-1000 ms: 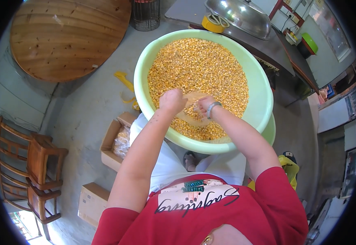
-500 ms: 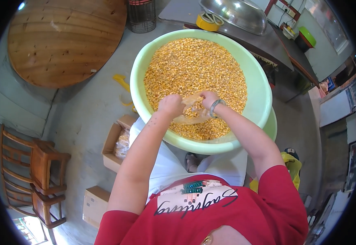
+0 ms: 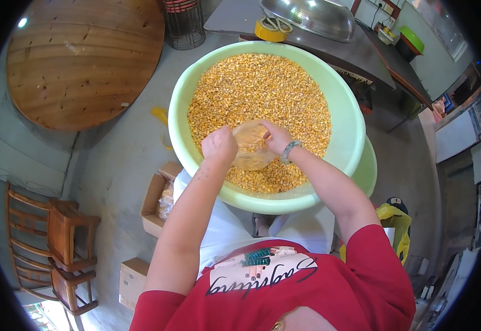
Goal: The person scoops corn kernels from a large basin into a small plastic bag by hand and then places the filled bag into a cardboard box.
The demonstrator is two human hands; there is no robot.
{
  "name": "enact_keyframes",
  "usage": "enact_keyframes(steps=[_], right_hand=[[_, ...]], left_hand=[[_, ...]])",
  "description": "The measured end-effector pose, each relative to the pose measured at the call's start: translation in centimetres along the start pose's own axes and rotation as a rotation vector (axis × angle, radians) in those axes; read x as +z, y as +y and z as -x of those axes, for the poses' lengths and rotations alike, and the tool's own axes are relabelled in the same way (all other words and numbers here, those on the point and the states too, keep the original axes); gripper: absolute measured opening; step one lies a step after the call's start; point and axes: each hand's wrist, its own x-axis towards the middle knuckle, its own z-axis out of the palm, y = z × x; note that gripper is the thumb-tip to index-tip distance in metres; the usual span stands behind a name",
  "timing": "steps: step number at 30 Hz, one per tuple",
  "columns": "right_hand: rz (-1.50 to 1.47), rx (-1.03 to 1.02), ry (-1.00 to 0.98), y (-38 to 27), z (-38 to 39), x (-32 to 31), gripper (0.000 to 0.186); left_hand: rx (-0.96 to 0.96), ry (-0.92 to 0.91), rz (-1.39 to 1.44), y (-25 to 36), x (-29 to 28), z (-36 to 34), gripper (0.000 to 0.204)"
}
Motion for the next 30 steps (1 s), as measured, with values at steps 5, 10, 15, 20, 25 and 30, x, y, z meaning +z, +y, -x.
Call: enact_keyframes(steps=[5,10,15,20,25,30], right_hand=[[-0.388,0.153,0.378,3.1,-2.5,-1.4,0.017],[0.354,0.474,-0.182,9.8,-1.3,-0.4,0.025],[0.402,0.557,-0.528,6.2,-0.1,0.4,0.040],[0.445,0.345,-0.728,5.4,0.5,0.9,0.050],[0.421,0.395,-0.694,7.6,0.5,2.1,0.049],[0.453,0.544,-0.503,9.6,-0.1,3.0,0.037]], left_hand=[[0.059,-0.136,-0.071,0.3,-0.8,0.9,0.035],[0.066,-0.138,-0.069,0.4,-0.4,0.7,0.036],[0.112,-0.147,-0.079,-0.1,0.0,0.6,0.035],[0.135,-0.153,-0.058,-0.2,0.0,0.5,0.034],[0.137,-0.166,-0.042,-0.4,-0.1,0.5,0.031],[0.148,-0.075,0.024,-0.1,0.1,0.4,0.029]])
